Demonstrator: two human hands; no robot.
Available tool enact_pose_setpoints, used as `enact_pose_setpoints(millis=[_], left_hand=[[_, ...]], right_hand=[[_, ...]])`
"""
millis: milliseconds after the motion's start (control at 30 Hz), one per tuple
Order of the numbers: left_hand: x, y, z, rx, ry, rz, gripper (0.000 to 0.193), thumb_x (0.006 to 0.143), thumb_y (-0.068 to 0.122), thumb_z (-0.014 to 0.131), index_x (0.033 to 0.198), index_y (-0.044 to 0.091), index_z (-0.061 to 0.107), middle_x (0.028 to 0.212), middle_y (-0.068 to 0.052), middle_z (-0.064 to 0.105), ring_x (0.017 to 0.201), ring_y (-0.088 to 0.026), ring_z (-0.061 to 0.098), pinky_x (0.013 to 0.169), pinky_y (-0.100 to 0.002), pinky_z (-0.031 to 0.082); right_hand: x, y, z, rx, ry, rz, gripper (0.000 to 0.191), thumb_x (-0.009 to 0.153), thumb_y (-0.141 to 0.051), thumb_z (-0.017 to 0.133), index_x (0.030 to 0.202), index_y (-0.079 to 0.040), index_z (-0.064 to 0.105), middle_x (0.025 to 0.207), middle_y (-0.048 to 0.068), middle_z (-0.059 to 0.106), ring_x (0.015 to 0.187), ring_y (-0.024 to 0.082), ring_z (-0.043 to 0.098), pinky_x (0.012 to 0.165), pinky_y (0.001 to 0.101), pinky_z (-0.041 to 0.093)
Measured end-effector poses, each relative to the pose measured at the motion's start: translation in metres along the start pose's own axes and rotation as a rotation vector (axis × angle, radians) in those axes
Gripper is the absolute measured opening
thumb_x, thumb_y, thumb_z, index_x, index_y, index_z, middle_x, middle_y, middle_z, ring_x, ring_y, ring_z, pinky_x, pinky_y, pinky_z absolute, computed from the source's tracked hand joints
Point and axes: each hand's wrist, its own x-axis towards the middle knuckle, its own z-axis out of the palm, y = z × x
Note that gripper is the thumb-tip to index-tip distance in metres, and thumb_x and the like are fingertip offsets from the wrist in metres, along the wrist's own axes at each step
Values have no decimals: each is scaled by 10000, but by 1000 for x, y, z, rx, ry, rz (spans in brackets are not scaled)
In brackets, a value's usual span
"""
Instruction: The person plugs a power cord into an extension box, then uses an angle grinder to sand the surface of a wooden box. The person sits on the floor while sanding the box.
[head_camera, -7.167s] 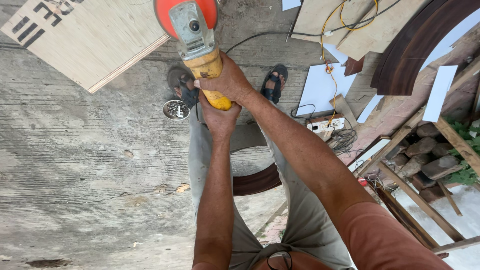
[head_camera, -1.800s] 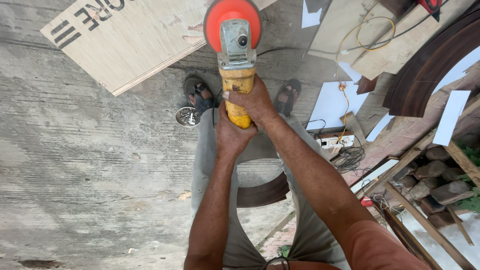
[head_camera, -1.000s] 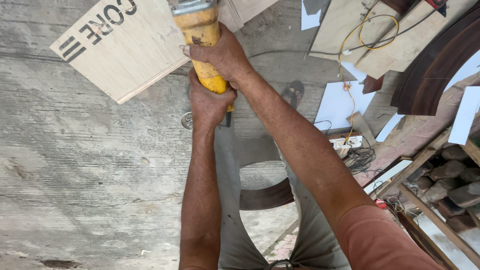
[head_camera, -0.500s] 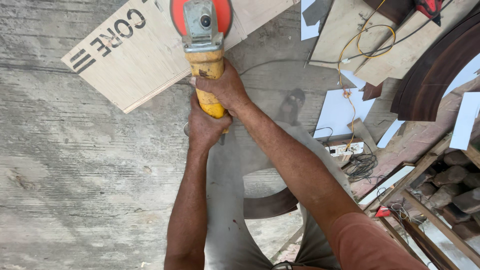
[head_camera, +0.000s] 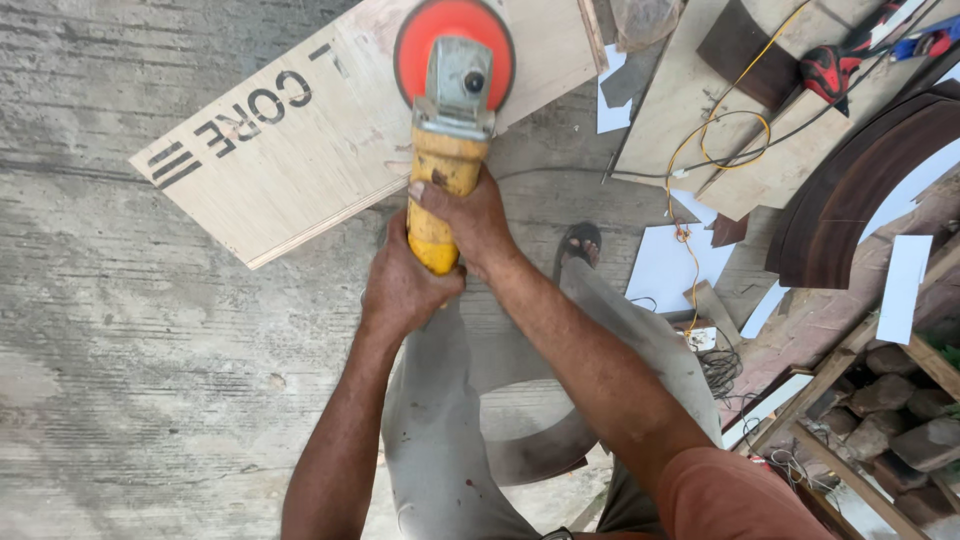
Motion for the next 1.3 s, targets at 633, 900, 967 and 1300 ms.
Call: enact_pose_setpoints(millis=[633, 900, 967, 1300], left_hand=[[14, -33, -68, 90, 73, 205, 938, 627, 168, 826, 1438, -30, 397, 1125, -250, 719, 980, -346, 750, 864, -423, 608], [32, -22, -57, 282, 90, 299, 949, 610, 242, 847, 1422, -27, 433, 1112, -242, 723, 1021, -354, 734, 894, -431, 587], [30, -28, -47, 285, 116, 272, 935, 596, 228, 840, 1408, -27, 451, 1112, -236, 732, 1025, -345, 740, 900, -425, 588], [-3, -52, 9, 116, 233, 224, 855, 602, 192, 820, 1352, -26, 470, 1112, -175, 728, 1017, -276, 734, 886, -392, 584]], right_hand=[[34, 23, 64, 23, -26, -73, 391, 871, -217, 791, 1153, -43, 583, 968, 65, 665, 847, 163, 695, 754, 337, 618], [43, 14, 32, 122, -80, -214, 439, 896, -272, 799, 1186, -19, 587, 1005, 70, 653, 905, 162, 677, 794, 330, 610], [40, 19, 28, 131, -118, -234, 433, 888, -263, 800, 1187, -39, 580, 1015, 65, 647, 918, 154, 671, 800, 331, 610], [-1, 35, 10, 218, -250, -197, 411, 873, -191, 817, 1166, -26, 580, 1026, 73, 638, 928, 155, 659, 806, 325, 598]])
